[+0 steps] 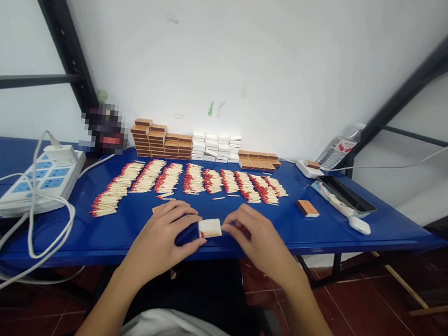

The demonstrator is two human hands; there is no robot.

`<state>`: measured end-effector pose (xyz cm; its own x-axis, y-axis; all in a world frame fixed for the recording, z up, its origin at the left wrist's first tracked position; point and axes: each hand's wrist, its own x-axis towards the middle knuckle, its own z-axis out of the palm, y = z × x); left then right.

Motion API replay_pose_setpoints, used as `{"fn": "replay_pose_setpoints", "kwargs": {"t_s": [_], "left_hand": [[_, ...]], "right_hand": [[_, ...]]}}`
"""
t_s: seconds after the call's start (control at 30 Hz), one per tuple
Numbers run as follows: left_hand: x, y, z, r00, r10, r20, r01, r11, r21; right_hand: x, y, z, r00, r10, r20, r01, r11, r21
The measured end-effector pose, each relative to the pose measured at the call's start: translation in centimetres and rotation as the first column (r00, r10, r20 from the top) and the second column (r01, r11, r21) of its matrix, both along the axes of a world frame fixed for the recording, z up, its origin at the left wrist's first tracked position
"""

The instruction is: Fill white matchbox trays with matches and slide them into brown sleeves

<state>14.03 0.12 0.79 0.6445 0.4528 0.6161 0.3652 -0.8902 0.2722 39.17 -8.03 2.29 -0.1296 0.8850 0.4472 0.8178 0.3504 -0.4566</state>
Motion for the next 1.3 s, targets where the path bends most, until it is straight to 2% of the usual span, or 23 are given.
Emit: {"fn": "replay_pose_setpoints", "kwargs": {"t_s": [0.07, 0.17, 0.27, 0.37, 0.77, 1.07, 1.3], "left_hand": [[0.0, 0.0, -0.1, 1.0, 0.004, 0.01, -0.004, 1.0, -0.001], [0.0, 0.0, -0.1, 1.0, 0.009, 0.023, -0.009, 1.0, -0.009], [0.0, 0.0, -0.1, 1.0, 0.01, 0.016, -0.01, 1.0, -0.02], [0.0, 0.0, -0.1, 1.0, 0.009, 0.005, -0.009, 1.0, -0.019], [0.0, 0.1, -0.2, 1.0, 0.011, -0.004, -0.011, 1.0, -0.01], [0.0, 0.1, -0.2, 1.0, 0.009, 0.017, -0.009, 1.0, -0.019], [0.0, 0.1, -0.2, 1.0, 0.009, 0.007, -0.009, 1.0, -0.013]], "right_hand": [[2.9, 0.3, 0.2, 0.992, -0.119, -0.049, 0.12, 0.992, 0.036], [8.3, 1.0, -0.5, 0.947, -0.315, -0.056, 0.32, 0.941, 0.112], [12.9, 1.6, -1.8, 0.93, -0.366, -0.04, 0.368, 0.927, 0.074], [15.1, 1.8, -2.9, 0.925, -0.379, -0.028, 0.38, 0.925, 0.034], [15.3, 1.4, -3.1, 0.921, -0.39, -0.003, 0.39, 0.921, 0.0], [13.9, 0.5, -2.4, 0.943, -0.333, 0.016, 0.333, 0.942, -0.034], [13.4, 0.4, -2.4, 0.955, -0.294, -0.044, 0.291, 0.955, -0.061]]}}
